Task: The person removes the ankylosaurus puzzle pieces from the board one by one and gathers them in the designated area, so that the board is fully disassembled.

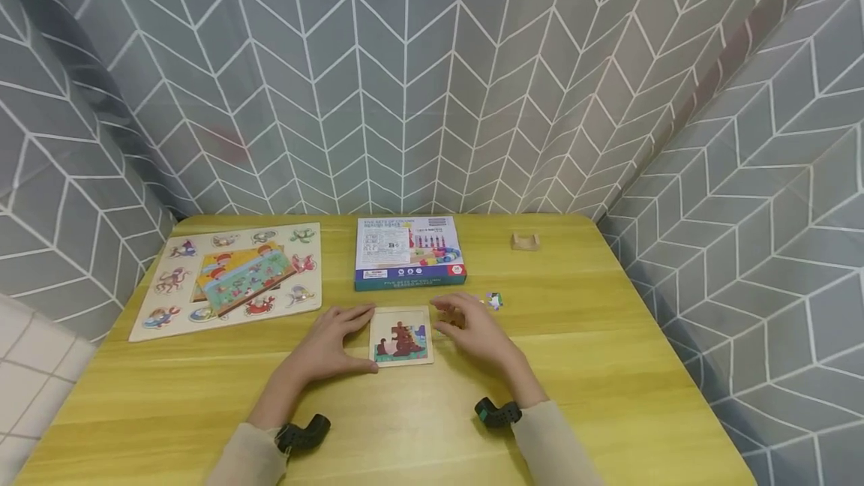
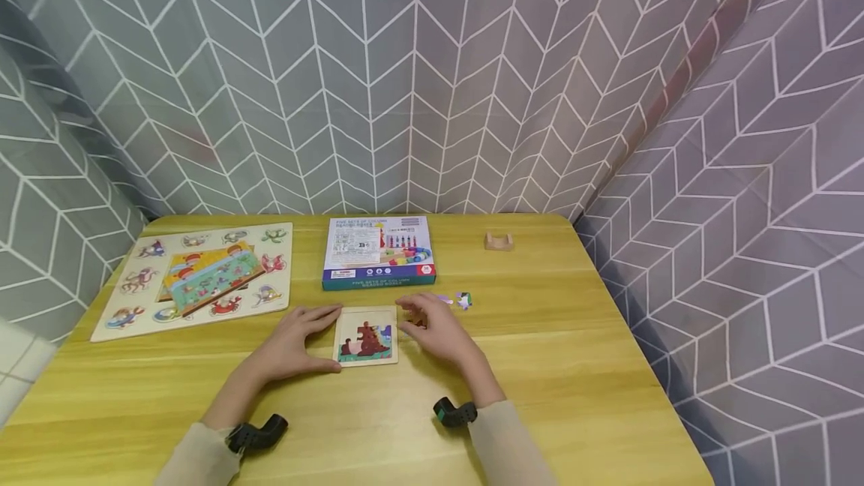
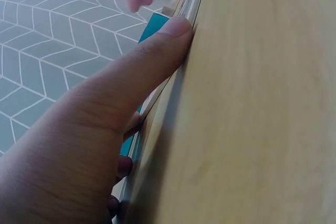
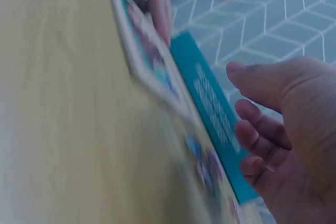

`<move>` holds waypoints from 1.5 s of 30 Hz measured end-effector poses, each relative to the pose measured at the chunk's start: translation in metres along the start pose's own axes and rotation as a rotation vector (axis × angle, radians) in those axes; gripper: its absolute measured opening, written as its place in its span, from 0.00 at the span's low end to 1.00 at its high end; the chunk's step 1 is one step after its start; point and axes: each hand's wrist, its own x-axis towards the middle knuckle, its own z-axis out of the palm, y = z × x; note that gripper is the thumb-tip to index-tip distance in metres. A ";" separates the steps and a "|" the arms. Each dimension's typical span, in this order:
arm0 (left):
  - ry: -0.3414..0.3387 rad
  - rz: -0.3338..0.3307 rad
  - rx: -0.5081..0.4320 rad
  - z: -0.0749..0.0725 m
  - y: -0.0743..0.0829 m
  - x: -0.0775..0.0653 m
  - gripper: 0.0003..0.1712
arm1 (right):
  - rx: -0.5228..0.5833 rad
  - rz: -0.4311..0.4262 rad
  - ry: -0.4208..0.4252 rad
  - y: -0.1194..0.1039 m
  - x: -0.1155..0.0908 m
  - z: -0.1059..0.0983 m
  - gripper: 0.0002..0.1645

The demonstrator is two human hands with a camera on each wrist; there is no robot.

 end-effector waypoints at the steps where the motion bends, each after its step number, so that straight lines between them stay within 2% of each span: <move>1: 0.002 -0.001 0.000 0.000 0.000 0.000 0.63 | -0.006 -0.010 -0.009 -0.005 0.004 0.003 0.21; 6: 0.021 -0.012 0.004 -0.002 -0.003 -0.001 0.63 | -0.001 -0.068 -0.065 -0.026 0.024 0.018 0.24; 11: 0.023 -0.003 0.011 -0.001 -0.003 -0.001 0.62 | 0.021 -0.073 -0.081 -0.035 0.030 0.031 0.24; 19: -0.002 0.003 -0.002 -0.002 0.000 0.003 0.61 | 0.014 -0.031 -0.077 -0.031 0.027 0.043 0.21; 27: -0.001 0.005 0.001 -0.001 0.001 0.003 0.62 | -0.085 0.011 -0.099 -0.031 0.022 0.047 0.20; 38: 0.003 -0.002 0.010 0.001 -0.001 0.001 0.63 | -0.191 -0.015 -0.107 -0.025 0.017 0.050 0.17; 45: 0.003 -0.004 0.012 0.002 -0.001 0.001 0.63 | -0.180 -0.011 -0.115 -0.023 0.017 0.050 0.16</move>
